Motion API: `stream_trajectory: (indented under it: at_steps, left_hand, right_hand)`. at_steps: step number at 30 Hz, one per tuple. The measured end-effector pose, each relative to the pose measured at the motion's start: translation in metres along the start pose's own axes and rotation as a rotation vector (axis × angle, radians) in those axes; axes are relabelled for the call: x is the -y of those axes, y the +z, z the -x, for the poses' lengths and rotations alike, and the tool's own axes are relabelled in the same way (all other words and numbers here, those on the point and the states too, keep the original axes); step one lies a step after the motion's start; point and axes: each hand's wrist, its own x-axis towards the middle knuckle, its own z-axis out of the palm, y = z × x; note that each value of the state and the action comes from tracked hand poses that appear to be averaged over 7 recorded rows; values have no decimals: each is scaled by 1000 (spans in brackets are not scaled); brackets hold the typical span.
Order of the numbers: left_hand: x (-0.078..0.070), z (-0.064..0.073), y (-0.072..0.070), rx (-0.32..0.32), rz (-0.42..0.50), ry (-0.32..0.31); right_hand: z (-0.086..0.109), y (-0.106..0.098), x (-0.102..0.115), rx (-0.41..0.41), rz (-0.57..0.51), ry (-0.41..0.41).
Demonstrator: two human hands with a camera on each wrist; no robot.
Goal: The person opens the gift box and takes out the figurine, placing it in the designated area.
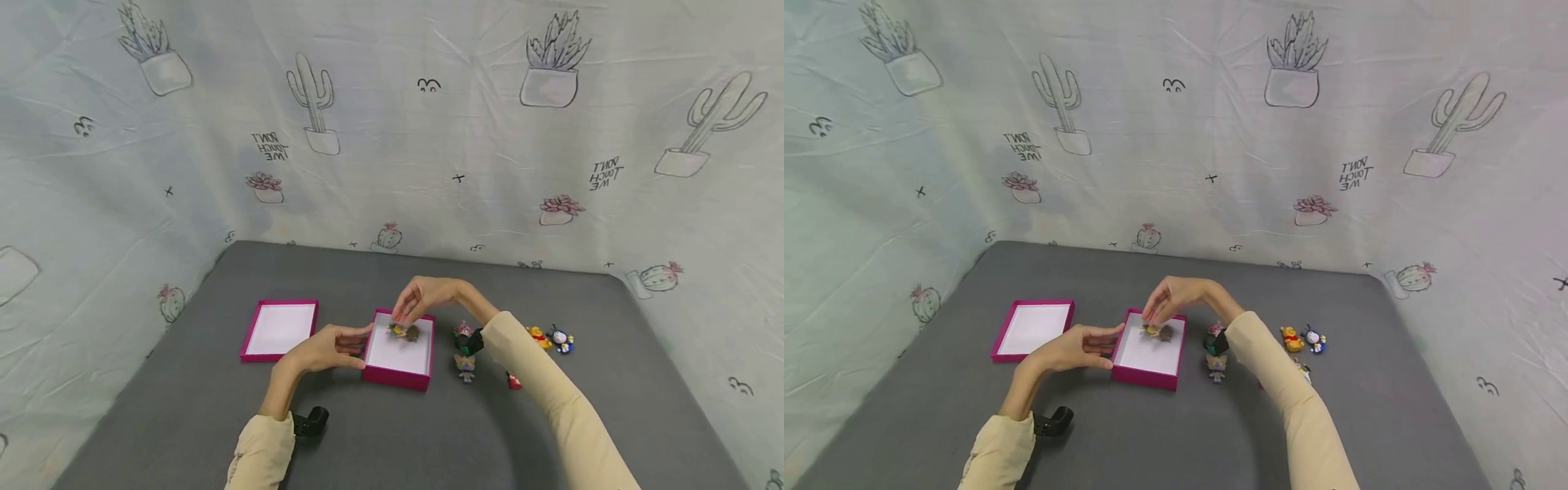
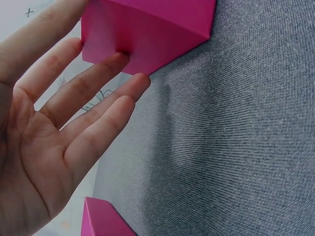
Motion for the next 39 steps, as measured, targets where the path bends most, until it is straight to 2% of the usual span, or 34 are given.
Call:
stream_trajectory:
  at_steps: [4,12,15,19,23,31,39]
  left_hand:
    - [1,-1,0,1,10,7]
    - [1,-1,1,2,3,5]
    - [0,-1,2,3,0,8]
    - [-1,-1,1,15,8,17]
    - [-3,-1,0,18,15,14]
    - [-5,-3,-2,22,35,11]
    - [-4,-4,-3,22,35,-3]
  right_hand:
    - [-6,10,4,30,-13,37]
    - [-13,26,3,91,100,19]
    - [-12,28,1,55,42,51]
    - [-5,28,1,-9,-6,54]
    - [2,25,1,-31,32,33]
    - [7,22,0,-11,115,4]
    - [14,27,1,-45,88,32]
